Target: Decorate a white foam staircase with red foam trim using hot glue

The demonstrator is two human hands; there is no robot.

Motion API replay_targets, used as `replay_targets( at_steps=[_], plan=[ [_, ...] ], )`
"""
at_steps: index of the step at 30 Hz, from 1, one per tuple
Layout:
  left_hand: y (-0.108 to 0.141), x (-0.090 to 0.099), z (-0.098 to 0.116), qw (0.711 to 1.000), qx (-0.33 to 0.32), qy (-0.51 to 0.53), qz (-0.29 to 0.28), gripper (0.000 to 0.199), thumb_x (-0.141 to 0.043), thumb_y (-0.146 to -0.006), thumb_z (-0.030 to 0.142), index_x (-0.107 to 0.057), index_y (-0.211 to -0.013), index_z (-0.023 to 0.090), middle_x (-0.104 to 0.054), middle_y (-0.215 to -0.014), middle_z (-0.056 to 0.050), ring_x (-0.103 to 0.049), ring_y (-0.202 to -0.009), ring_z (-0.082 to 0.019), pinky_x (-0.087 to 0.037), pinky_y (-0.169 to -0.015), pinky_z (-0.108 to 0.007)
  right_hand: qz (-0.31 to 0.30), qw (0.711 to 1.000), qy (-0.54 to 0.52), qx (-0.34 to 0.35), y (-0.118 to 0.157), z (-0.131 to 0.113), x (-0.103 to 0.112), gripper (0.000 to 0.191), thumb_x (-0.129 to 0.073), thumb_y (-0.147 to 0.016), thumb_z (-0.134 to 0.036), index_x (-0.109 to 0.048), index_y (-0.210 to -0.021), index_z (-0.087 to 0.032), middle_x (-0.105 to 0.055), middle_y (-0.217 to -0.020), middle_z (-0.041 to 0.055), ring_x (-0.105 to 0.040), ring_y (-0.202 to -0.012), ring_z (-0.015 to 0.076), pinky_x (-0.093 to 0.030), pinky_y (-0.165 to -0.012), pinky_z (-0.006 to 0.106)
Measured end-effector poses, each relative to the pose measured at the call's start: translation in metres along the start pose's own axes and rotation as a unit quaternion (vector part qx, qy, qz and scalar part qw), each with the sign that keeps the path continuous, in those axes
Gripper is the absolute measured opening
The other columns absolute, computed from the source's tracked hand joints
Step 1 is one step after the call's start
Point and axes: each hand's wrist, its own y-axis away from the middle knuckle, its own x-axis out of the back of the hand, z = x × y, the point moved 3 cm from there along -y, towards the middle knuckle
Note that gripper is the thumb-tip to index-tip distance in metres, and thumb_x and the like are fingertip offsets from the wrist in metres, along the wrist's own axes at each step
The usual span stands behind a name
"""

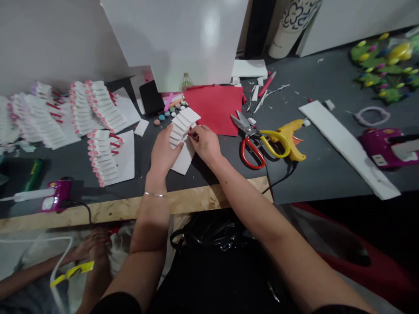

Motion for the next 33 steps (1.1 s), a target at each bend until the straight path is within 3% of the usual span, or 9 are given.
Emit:
replay_targets(
  at_steps=[22,33],
  plan=[
    [-0.002,-0.001,-0.002,1.000,-0.006,0.016,-0.001,0.063,-0.069,-0.082,0.029,-0.048,-0.141,0.021,-0.057,-0.142,-0.013,-0.051,-0.134,-0.031,-0.040,-0.114,-0.045,-0.048,0.992,0.113,-0.005,-0.004,-0.014,0.003,0.025,-0.041,-0.099,-0.021,-0.065,-0.102,-0.018,-0.065,-0.108,0.0080,-0.061,-0.087,0.0204,-0.037,-0.063,0.027],
    [-0.001,0.002,0.003,1.000,0.007,0.007,-0.003,0.062,-0.068,-0.082,0.026,-0.048,-0.140,0.023,-0.057,-0.142,-0.012,-0.051,-0.134,-0.031,-0.041,-0.114,-0.046,-0.035,0.995,0.089,-0.012,-0.006,-0.010,0.000,0.023,-0.044,-0.097,-0.023,-0.066,-0.101,-0.017,-0.066,-0.106,0.0089,-0.061,-0.088,0.0214,-0.038,-0.066,0.027]
  ],
)
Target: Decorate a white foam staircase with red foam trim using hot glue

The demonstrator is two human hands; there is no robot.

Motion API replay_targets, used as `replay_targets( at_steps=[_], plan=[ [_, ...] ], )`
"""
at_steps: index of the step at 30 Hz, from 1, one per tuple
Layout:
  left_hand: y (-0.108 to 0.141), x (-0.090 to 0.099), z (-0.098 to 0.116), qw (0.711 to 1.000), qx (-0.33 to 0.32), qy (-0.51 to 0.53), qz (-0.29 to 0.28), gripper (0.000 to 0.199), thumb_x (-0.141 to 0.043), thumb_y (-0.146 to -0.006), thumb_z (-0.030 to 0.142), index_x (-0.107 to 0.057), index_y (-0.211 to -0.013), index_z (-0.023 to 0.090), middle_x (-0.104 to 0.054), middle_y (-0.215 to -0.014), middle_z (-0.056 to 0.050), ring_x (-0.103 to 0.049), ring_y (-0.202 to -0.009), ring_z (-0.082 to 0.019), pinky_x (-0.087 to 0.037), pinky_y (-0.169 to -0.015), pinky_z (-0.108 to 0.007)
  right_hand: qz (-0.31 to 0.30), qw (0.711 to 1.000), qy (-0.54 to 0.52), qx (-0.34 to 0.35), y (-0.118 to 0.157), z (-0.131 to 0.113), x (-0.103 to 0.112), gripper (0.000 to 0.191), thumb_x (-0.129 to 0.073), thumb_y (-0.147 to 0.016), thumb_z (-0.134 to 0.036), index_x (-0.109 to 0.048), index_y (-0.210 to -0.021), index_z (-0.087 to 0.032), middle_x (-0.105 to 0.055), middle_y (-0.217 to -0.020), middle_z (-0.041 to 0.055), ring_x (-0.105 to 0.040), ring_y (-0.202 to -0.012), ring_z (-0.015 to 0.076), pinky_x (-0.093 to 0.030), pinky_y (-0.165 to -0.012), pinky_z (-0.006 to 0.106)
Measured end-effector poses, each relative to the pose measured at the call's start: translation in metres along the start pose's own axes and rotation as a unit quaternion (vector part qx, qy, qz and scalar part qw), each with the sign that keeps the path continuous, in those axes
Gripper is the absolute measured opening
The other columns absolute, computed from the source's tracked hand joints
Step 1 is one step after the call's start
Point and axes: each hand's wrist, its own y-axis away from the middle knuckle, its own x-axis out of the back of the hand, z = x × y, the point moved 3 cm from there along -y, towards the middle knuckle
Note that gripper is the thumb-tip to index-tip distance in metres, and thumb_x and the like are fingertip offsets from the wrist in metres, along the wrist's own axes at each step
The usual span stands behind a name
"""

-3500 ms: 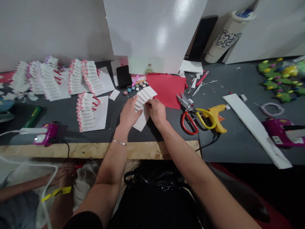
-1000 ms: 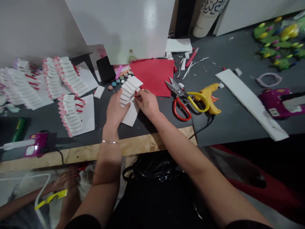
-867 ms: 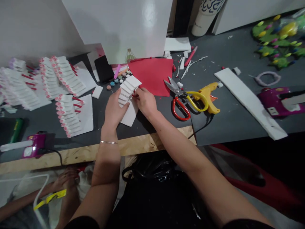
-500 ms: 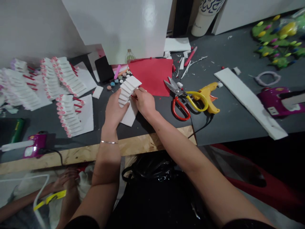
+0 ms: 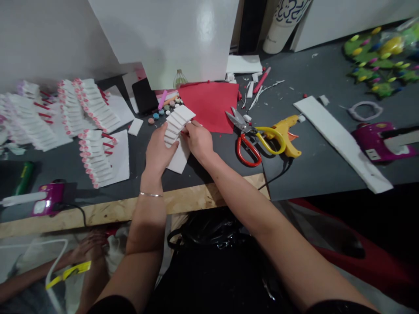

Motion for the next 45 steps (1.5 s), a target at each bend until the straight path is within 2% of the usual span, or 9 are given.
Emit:
replay_targets(
  at_steps=[6,10,13,25,30,35,45],
  plan=[
    [0.000,-0.001,-0.001,1.000,-0.002,-0.007,0.008,0.062,-0.066,-0.082,0.025,-0.047,-0.141,0.021,-0.056,-0.142,-0.012,-0.050,-0.135,-0.030,-0.040,-0.115,-0.045,-0.004,1.000,-0.020,0.005,0.000,0.006,-0.001,0.022,-0.050,-0.096,-0.025,-0.067,-0.108,-0.018,-0.069,-0.099,0.0087,-0.062,-0.088,0.0217,-0.041,-0.072,0.028],
    [0.000,-0.003,-0.002,1.000,-0.015,0.001,0.014,0.060,-0.067,-0.083,0.028,-0.047,-0.140,0.023,-0.054,-0.145,-0.011,-0.047,-0.138,-0.029,-0.038,-0.117,-0.045,-0.013,1.000,-0.025,0.005,0.000,0.005,-0.001,0.022,-0.050,-0.096,-0.024,-0.070,-0.104,-0.019,-0.069,-0.102,0.0087,-0.064,-0.090,0.0215,-0.043,-0.074,0.028],
    [0.000,-0.005,-0.001,1.000,-0.002,0.004,0.026,0.061,-0.069,-0.082,0.033,-0.047,-0.139,0.026,-0.055,-0.145,-0.009,-0.049,-0.136,-0.029,-0.041,-0.114,-0.045,-0.012,1.000,-0.023,-0.002,0.000,0.004,0.001,0.023,-0.050,-0.096,-0.023,-0.072,-0.101,-0.019,-0.069,-0.103,0.0084,-0.064,-0.090,0.0214,-0.044,-0.074,0.029],
    [-0.005,-0.017,0.018,1.000,0.002,0.003,0.028,0.056,-0.064,-0.085,0.028,-0.050,-0.138,0.022,-0.056,-0.144,-0.011,-0.052,-0.133,-0.028,-0.045,-0.111,-0.042,0.042,0.999,0.021,-0.025,0.004,0.018,0.011,0.019,-0.054,-0.094,-0.025,-0.072,-0.094,-0.018,-0.069,-0.097,0.0085,-0.061,-0.095,0.0235,-0.043,-0.076,0.031],
    [-0.005,-0.019,0.019,1.000,-0.001,0.012,0.023,0.056,-0.064,-0.084,0.028,-0.049,-0.138,0.023,-0.054,-0.145,-0.012,-0.050,-0.135,-0.029,-0.042,-0.113,-0.046,0.032,0.999,0.022,-0.038,0.004,0.018,0.011,0.020,-0.053,-0.095,-0.027,-0.071,-0.098,-0.019,-0.070,-0.098,0.0091,-0.061,-0.093,0.0233,-0.042,-0.075,0.031],
    [-0.008,-0.020,0.020,1.000,0.008,0.011,0.024,0.057,-0.067,-0.083,0.029,-0.048,-0.136,0.022,-0.043,-0.155,-0.014,-0.043,-0.140,-0.033,-0.038,-0.115,-0.052,0.018,0.999,0.012,-0.029,0.005,0.021,0.013,0.021,-0.055,-0.094,-0.027,-0.071,-0.104,-0.019,-0.072,-0.100,0.0088,-0.064,-0.093,0.0236,-0.044,-0.077,0.031],
    [-0.013,-0.019,0.017,0.998,-0.027,0.011,0.052,0.054,-0.060,-0.085,0.024,-0.049,-0.138,0.021,-0.051,-0.147,-0.013,-0.046,-0.139,-0.027,-0.038,-0.117,-0.044,0.025,0.998,0.004,-0.057,0.002,0.014,0.008,0.019,-0.055,-0.093,-0.029,-0.071,-0.101,-0.023,-0.075,-0.099,0.0067,-0.066,-0.093,0.0241,-0.046,-0.074,0.032]
  ],
)
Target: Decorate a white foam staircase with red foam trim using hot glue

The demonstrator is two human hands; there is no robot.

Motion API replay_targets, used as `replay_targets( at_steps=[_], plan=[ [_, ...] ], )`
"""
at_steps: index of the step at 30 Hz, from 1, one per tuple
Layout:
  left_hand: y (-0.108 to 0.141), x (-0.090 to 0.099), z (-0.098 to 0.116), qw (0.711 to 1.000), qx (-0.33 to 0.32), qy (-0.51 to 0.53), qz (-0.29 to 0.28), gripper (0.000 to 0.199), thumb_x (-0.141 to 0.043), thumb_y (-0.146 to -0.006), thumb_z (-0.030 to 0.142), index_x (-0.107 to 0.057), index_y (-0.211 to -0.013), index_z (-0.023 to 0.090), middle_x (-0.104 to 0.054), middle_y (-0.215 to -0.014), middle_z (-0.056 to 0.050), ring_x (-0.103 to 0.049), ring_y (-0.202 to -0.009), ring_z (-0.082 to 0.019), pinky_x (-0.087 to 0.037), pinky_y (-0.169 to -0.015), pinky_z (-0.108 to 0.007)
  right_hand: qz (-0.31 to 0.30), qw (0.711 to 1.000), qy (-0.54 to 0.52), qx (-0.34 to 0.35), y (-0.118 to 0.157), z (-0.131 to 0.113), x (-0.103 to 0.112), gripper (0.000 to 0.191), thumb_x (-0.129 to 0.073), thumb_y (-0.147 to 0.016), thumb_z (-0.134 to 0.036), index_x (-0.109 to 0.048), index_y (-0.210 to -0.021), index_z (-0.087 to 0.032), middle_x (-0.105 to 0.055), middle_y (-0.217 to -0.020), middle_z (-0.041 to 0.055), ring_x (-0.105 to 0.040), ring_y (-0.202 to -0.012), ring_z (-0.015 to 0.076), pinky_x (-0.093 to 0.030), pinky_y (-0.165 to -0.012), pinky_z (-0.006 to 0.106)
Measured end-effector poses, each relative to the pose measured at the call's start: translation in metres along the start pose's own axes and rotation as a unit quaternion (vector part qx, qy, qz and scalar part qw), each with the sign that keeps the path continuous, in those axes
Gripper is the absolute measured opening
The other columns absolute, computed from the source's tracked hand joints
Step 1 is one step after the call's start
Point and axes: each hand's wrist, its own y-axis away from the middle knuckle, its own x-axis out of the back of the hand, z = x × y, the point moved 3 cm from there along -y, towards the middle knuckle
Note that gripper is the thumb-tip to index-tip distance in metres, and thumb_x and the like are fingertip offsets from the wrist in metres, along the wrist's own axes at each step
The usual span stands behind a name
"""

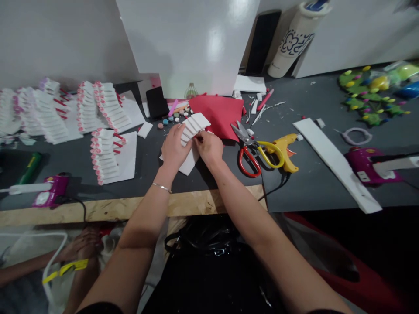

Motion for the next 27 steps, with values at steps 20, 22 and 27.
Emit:
replay_targets(
  at_steps=[20,22,27],
  plan=[
    [-0.0019,-0.0023,-0.0004,1.000,0.010,0.001,-0.003,0.054,-0.061,-0.086,0.026,-0.051,-0.138,0.020,-0.051,-0.147,-0.014,-0.046,-0.139,-0.029,-0.038,-0.117,-0.044,0.005,1.000,0.007,0.008,0.0023,0.0011,0.0034,0.021,-0.054,-0.095,-0.030,-0.073,-0.104,-0.027,-0.075,-0.101,0.0049,-0.064,-0.094,0.0238,-0.047,-0.073,0.032],
    [-0.0012,-0.0024,0.0002,1.000,0.008,-0.002,0.001,0.053,-0.061,-0.086,0.027,-0.051,-0.138,0.021,-0.051,-0.146,-0.013,-0.047,-0.138,-0.028,-0.039,-0.117,-0.043,0.005,1.000,0.006,0.008,0.0017,0.0018,0.0033,0.022,-0.053,-0.095,-0.028,-0.074,-0.103,-0.027,-0.075,-0.101,0.0045,-0.065,-0.094,0.0233,-0.047,-0.073,0.031],
    [0.0002,-0.0030,0.0012,1.000,0.008,-0.005,0.007,0.052,-0.061,-0.086,0.027,-0.052,-0.137,0.024,-0.052,-0.146,-0.011,-0.048,-0.137,-0.028,-0.040,-0.116,-0.043,0.010,1.000,0.007,-0.009,0.0002,0.0024,0.0017,0.021,-0.055,-0.094,-0.030,-0.075,-0.101,-0.026,-0.075,-0.102,0.0052,-0.065,-0.095,0.0241,-0.047,-0.074,0.032]
  ],
)
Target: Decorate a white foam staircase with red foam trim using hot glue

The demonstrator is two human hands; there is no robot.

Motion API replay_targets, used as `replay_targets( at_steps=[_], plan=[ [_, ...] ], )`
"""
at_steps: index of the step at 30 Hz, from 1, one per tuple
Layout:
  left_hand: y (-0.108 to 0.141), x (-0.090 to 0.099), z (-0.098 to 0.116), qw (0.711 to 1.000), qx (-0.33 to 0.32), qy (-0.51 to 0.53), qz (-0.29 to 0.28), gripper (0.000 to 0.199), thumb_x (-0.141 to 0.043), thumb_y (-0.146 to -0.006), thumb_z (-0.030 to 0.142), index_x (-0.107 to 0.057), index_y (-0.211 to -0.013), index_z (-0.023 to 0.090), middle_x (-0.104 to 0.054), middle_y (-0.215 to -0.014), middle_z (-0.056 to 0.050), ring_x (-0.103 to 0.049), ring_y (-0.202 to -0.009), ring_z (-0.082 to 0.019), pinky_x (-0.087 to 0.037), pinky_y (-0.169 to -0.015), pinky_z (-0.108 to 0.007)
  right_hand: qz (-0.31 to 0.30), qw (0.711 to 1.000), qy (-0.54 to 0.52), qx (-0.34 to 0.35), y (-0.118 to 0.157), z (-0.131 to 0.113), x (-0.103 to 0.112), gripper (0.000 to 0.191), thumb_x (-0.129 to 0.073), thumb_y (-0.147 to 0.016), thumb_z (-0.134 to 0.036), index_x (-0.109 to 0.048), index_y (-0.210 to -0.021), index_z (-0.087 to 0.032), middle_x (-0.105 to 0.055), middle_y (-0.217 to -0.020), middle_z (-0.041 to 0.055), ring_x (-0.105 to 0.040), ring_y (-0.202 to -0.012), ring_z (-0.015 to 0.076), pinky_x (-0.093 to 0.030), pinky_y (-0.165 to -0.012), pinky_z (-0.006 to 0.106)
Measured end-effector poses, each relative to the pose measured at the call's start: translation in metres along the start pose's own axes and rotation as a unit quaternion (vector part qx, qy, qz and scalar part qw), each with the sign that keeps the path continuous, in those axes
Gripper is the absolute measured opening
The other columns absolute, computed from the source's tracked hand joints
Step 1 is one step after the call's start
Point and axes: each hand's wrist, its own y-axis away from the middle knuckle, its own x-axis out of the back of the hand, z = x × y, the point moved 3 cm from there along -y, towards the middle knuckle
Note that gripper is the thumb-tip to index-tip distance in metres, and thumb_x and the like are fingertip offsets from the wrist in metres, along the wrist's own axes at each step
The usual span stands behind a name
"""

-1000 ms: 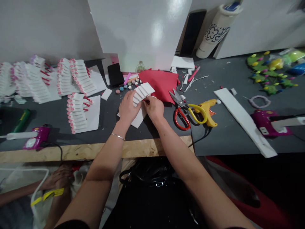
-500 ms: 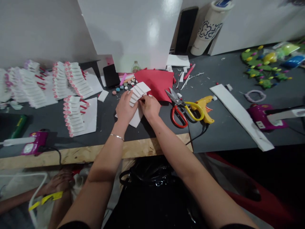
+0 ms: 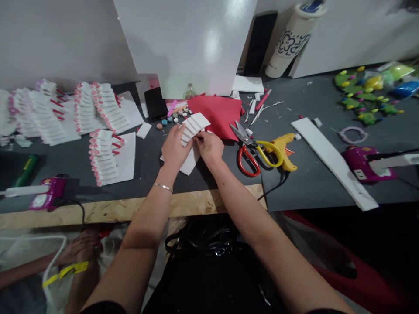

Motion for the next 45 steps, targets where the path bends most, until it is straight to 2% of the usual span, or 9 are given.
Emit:
replay_targets(
  at_steps=[9,15,21,24,27,32,45],
  plan=[
    [-0.002,-0.003,-0.005,1.000,-0.012,0.003,0.009,0.051,-0.061,-0.086,0.029,-0.053,-0.136,0.023,-0.053,-0.145,-0.011,-0.049,-0.136,-0.030,-0.040,-0.116,-0.046,-0.024,0.999,0.027,-0.020,0.000,-0.005,0.001,0.026,-0.051,-0.097,-0.034,-0.073,-0.106,-0.026,-0.074,-0.105,0.0058,-0.064,-0.100,0.0228,-0.047,-0.079,0.031],
    [-0.001,0.001,-0.008,0.999,-0.036,-0.006,0.024,0.051,-0.062,-0.086,0.029,-0.053,-0.136,0.022,-0.054,-0.143,-0.012,-0.051,-0.134,-0.029,-0.042,-0.115,-0.045,-0.031,0.999,0.015,-0.005,0.001,-0.006,0.002,0.024,-0.052,-0.096,-0.031,-0.073,-0.108,-0.028,-0.073,-0.109,0.0037,-0.064,-0.099,0.0214,-0.046,-0.078,0.029],
    [0.000,0.020,0.004,0.996,-0.071,-0.024,0.041,0.055,-0.061,-0.087,0.030,-0.048,-0.141,0.026,-0.050,-0.150,-0.009,-0.047,-0.138,-0.030,-0.039,-0.116,-0.047,0.017,1.000,-0.008,0.015,0.009,-0.013,0.015,0.025,-0.049,-0.098,-0.032,-0.072,-0.106,-0.026,-0.072,-0.108,0.0036,-0.061,-0.101,0.0209,-0.044,-0.078,0.029],
    [-0.006,0.024,0.012,0.994,-0.100,-0.026,0.028,0.057,-0.060,-0.088,0.030,-0.046,-0.143,0.028,-0.047,-0.152,-0.007,-0.044,-0.140,-0.030,-0.036,-0.118,-0.047,0.036,0.999,-0.004,0.015,0.011,-0.012,0.023,0.025,-0.049,-0.098,-0.033,-0.072,-0.105,-0.025,-0.071,-0.107,0.0053,-0.059,-0.101,0.0215,-0.044,-0.081,0.030],
    [-0.013,0.017,0.017,0.993,-0.113,-0.026,-0.012,0.058,-0.060,-0.088,0.028,-0.046,-0.144,0.027,-0.048,-0.152,-0.007,-0.045,-0.140,-0.030,-0.038,-0.116,-0.046,0.030,0.999,0.011,-0.013,0.010,-0.004,0.025,0.024,-0.052,-0.097,-0.034,-0.073,-0.103,-0.025,-0.071,-0.107,0.0058,-0.059,-0.101,0.0221,-0.044,-0.080,0.031],
    [-0.015,-0.003,0.014,0.995,-0.076,-0.028,-0.064,0.055,-0.058,-0.089,0.030,-0.050,-0.143,0.022,-0.050,-0.150,-0.012,-0.050,-0.135,-0.031,-0.045,-0.110,-0.046,-0.004,0.999,0.035,-0.041,0.009,0.009,0.019,0.024,-0.052,-0.096,-0.036,-0.073,-0.105,-0.029,-0.072,-0.110,0.0036,-0.060,-0.101,0.0229,-0.045,-0.076,0.032],
    [-0.013,-0.009,0.008,0.995,-0.070,-0.005,-0.066,0.054,-0.056,-0.091,0.033,-0.049,-0.144,0.027,-0.049,-0.150,-0.008,-0.048,-0.136,-0.029,-0.044,-0.112,-0.045,-0.004,0.997,0.044,-0.060,0.007,0.009,0.014,0.023,-0.052,-0.097,-0.037,-0.073,-0.103,-0.030,-0.071,-0.110,0.0028,-0.060,-0.104,0.0224,-0.045,-0.076,0.032]
  ],
)
